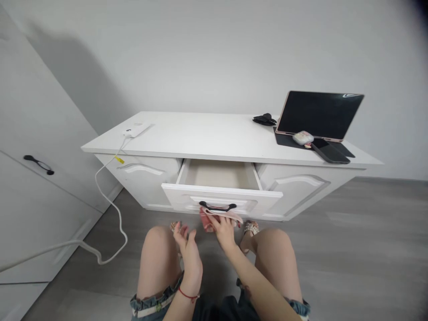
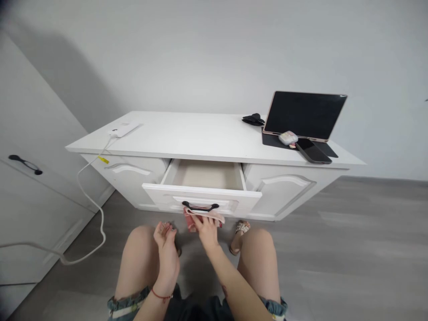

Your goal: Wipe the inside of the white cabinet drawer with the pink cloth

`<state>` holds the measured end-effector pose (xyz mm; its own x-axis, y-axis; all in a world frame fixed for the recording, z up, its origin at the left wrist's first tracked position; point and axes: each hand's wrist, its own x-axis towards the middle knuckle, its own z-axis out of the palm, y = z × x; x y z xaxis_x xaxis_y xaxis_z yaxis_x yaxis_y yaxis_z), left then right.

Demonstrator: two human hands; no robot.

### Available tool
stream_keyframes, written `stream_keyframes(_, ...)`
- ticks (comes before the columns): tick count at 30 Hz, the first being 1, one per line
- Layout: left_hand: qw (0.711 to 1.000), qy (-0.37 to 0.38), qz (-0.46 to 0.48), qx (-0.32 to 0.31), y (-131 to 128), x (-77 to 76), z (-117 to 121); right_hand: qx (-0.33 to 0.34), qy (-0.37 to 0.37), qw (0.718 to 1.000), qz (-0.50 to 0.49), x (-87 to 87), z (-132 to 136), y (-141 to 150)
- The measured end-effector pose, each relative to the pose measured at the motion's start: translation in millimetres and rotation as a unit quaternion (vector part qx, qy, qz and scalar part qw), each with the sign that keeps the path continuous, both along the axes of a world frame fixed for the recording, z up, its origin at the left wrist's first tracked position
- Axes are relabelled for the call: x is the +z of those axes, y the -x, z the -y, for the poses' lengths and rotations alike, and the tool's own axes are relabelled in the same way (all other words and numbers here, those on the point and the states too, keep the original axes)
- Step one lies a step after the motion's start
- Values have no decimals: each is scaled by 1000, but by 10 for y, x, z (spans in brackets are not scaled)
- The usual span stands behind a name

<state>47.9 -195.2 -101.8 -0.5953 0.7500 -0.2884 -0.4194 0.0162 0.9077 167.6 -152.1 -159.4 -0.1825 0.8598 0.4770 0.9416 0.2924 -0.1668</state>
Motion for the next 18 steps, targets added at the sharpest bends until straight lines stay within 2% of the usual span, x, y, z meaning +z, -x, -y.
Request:
stream_keyframes(2, 998, -15, 54, -25, -103, 217, -97, -45, -55, 997, -35, -81, 63, -249)
stream_keyframes(5, 978, -23, 163, -125, -270, 505, -252, -106, -127, 979, -118, -157, 135, -564)
stream_keyframes(8, 948, -4, 249, -199, -379, 641, -381, -148, -164, 947, -234, -139, 183, -762)
stream_keyframes(10, 935, 3, 280, -218, -408, 646, -432, -181, -180, 918, -303, -52, 192, -817)
stream_keyframes(13, 931, -3, 290, -222, -421, 583, -451, -222, -204, 882, -361, 192, 157, -792)
stream_keyframes(15, 930, -15, 296, -217, -433, 531, -434, -213, -222, 878, -366, 400, 111, -710)
stream_keyframes(18, 930, -39, 302, -207, -455, 463, -397, -151, -227, 897, -347, 692, 39, -488)
